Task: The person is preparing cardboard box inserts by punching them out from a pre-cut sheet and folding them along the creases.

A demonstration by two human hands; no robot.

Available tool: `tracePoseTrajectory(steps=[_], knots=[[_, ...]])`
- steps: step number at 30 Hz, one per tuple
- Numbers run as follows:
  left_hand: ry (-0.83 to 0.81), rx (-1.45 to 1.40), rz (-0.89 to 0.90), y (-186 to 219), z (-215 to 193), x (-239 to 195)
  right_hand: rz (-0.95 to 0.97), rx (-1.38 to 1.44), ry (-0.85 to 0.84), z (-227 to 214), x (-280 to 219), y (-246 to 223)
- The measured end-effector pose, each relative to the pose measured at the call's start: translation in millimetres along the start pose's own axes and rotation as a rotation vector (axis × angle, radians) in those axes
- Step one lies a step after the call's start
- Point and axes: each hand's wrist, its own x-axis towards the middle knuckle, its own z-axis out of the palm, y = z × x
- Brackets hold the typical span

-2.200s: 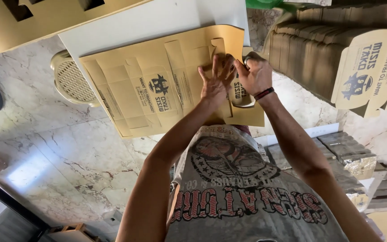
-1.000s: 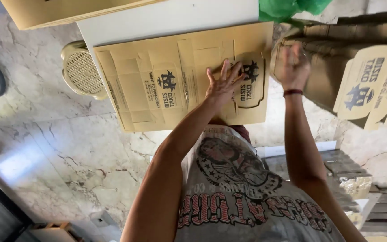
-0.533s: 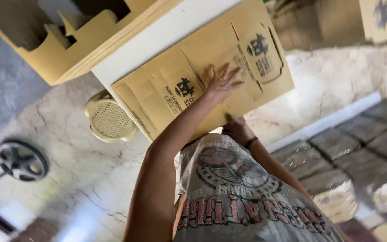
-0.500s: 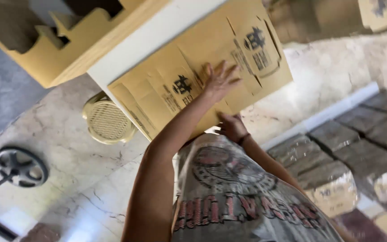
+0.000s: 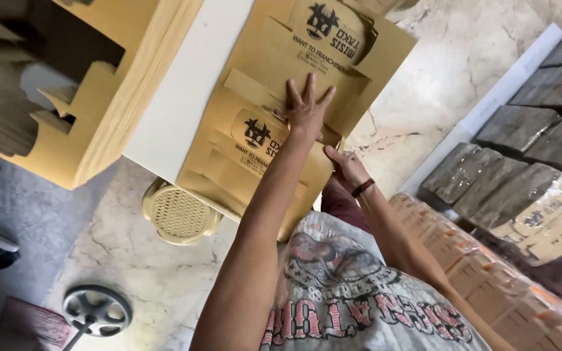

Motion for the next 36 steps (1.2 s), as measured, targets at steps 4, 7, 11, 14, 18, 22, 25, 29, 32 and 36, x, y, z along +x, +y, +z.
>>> tracePoseTrajectory(steps=[4,7,11,14,18,22,25,29,32,36], knots=[[-0.184,0.002,-0.041,11,-55,-44,0.046,-0.101,-0.037,-12,7,2],[-0.216,0.067,-0.046,16,-53,-43,0.179,-0.418,0.027,-18,4,-24],[-0.147,0.158,0.001,19,-19,-11,0.084,-0.536,-0.03,-33,25,-54],[-0.048,0.177,-0.009,25,2,-14,0.016,-0.547,-0.01,-37,36,-43],[-0.064,0.137,-0.061,31,-27,-29,-0.227,-0.463,0.064,-10,22,-47],[-0.123,0.069,-0.034,37,-26,-38,-0.245,-0.803,0.101,-21,5,-52],[-0.171,0.029,-0.024,35,-65,-35,-0.071,-0.601,0.013,-24,8,-81],[-0.082,-0.09,-0.09,15,-49,-3,-0.024,-0.422,-0.021,-32,31,-80],[-0.043,-0.075,-0.133,17,-39,-1,-0.014,-0.454,-0.005,-24,27,-83],[0.05,-0.146,-0.133,20,-38,3,0.041,-0.178,-0.235,-30,32,-100]])
